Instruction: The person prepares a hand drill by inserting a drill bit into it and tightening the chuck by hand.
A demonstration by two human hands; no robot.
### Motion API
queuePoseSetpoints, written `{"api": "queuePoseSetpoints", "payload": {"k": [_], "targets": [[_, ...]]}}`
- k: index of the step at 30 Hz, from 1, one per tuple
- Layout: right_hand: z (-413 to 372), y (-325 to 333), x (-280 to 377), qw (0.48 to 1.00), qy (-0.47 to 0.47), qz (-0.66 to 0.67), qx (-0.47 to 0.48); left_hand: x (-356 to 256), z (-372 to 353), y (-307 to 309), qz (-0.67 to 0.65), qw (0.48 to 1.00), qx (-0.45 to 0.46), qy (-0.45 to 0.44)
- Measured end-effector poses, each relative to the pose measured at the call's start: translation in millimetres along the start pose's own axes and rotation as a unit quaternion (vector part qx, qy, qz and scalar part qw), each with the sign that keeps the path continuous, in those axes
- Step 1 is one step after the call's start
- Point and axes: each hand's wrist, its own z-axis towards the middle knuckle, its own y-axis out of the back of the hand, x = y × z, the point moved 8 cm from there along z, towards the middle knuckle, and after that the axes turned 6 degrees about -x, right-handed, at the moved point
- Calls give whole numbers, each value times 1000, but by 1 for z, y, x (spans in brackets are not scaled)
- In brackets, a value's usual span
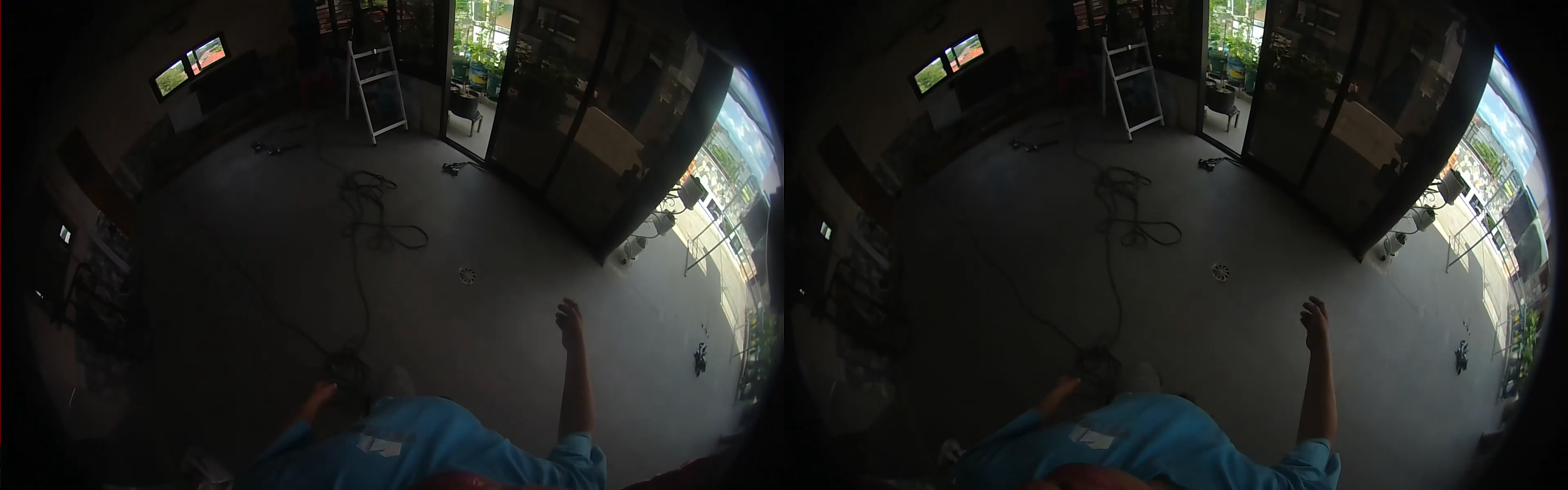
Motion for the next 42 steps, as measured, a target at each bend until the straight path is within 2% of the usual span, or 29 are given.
{"api": "queuePoseSetpoints", "payload": {"k": [1,2,3,5,7,8,9,11,15,17,19,21,23,25,27,30,31,32,33,37,40,42], "targets": [[19,-69,130,983,157,50,77,-14,5,2,-59,997,42,-2],[10,-131,254,947,303,-8,102,-27,9,5,-118,989,84,2],[-16,-184,352,908,385,29,165,-33,17,8,-117,989,93,21],[-39,-240,499,808,533,105,231,-40,39,14,-73,992,80,65],[-73,-286,599,715,630,135,272,-53,75,11,-52,992,68,94],[-73,-311,638,689,655,143,274,-63,93,9,-42,992,66,102],[-76,-339,682,665,681,149,269,-78,107,8,-39,991,64,108],[-52,-396,731,657,699,146,244,-103,146,0,-33,991,63,110],[30,-512,784,683,690,122,206,-181,276,-21,-15,992,45,113],[74,-568,794,696,679,112,202,-226,353,-11,30,994,-6,108],[115,-624,801,703,673,105,204,-229,467,19,117,989,-58,75],[155,-682,802,709,666,98,212,-272,541,40,82,991,-106,3],[193,-740,801,710,662,96,221,-317,591,47,25,992,-126,-2],[244,-801,797,720,647,103,229,-331,620,73,-13,987,-157,13],[287,-865,804,726,636,108,240,-337,648,73,-61,983,-169,24],[340,-952,824,727,632,110,247,-320,651,80,-69,971,-187,134],[349,-985,833,721,636,103,254,-340,645,77,23,985,-147,87],[361,-1019,838,719,637,98,261,-292,659,68,-86,966,-164,180],[373,-1053,843,718,638,93,264,-282,645,69,-92,959,-156,220],[433,-1177,835,729,618,93,280,-288,635,90,-91,945,-144,280],[464,-1263,829,732,614,95,280,-317,692,129,-87,945,-131,288],[487,-1318,828,734,613,96,276,-346,755,166,-75,949,-126,281]]}}
